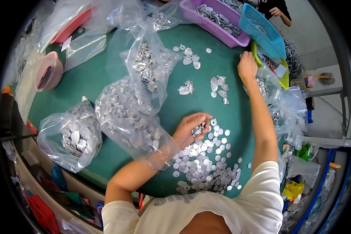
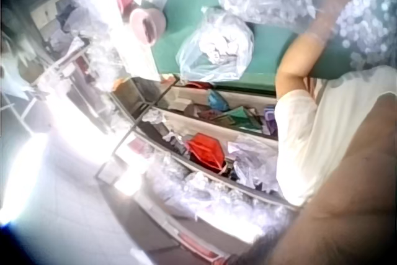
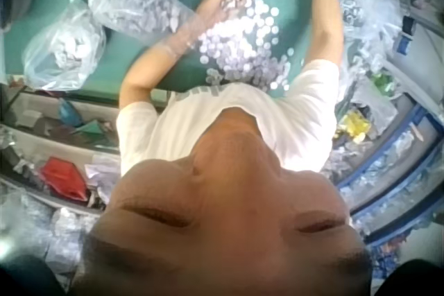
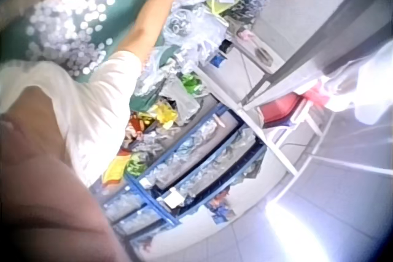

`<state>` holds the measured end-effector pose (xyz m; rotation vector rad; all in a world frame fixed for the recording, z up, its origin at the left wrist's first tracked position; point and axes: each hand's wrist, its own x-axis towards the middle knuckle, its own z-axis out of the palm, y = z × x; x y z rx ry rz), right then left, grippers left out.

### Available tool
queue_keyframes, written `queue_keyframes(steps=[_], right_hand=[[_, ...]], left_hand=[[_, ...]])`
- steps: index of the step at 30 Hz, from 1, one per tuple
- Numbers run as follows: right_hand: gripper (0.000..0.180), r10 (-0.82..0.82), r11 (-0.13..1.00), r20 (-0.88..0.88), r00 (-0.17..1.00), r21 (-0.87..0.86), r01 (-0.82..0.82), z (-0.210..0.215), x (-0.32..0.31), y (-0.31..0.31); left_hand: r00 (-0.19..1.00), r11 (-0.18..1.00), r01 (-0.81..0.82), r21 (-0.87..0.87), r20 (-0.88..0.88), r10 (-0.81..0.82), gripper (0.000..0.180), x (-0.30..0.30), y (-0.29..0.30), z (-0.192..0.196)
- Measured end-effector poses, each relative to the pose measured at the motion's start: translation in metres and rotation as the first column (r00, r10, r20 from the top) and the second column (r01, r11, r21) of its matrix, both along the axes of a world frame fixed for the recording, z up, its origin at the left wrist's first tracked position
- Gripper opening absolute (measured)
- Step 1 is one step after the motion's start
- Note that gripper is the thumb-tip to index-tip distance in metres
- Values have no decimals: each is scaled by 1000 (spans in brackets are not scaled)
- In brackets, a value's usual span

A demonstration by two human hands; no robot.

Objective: The person sorts small metal components by hand, picking them up from a pile and placing them into a small bag or another pile.

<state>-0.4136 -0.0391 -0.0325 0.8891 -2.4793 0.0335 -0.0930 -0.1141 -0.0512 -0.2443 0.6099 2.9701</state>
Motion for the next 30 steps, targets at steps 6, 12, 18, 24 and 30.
queue_keyframes(steps=[6, 12, 18, 24, 30], right_hand=[[17, -240, 955, 5, 971, 184, 235, -23, -22, -6], [27, 354, 912, 164, 921, -279, -301, 7, 51, 1], [20, 438, 875, 462, 771, -417, -247, -8, 100, 25], [22, 951, 273, 269, -149, -513, 814, 23, 122, 42], [20, 718, 596, 691, 80, -670, 443, 22, 140, 74]], left_hand=[[1000, 1000, -4, -29, 20, 4, 24, 0, 0, 1], [1000, 1000, -9, -24, -4, 9, 24, 1, -1, -1], [1000, 1000, 2, -21, -2, -3, 25, -2, -1, 1], [1000, 1000, -3, 1, 18, 3, 29, 1, -1, 1], [999, 999, 8, 41, 49, -10, 33, 0, -3, 5]])
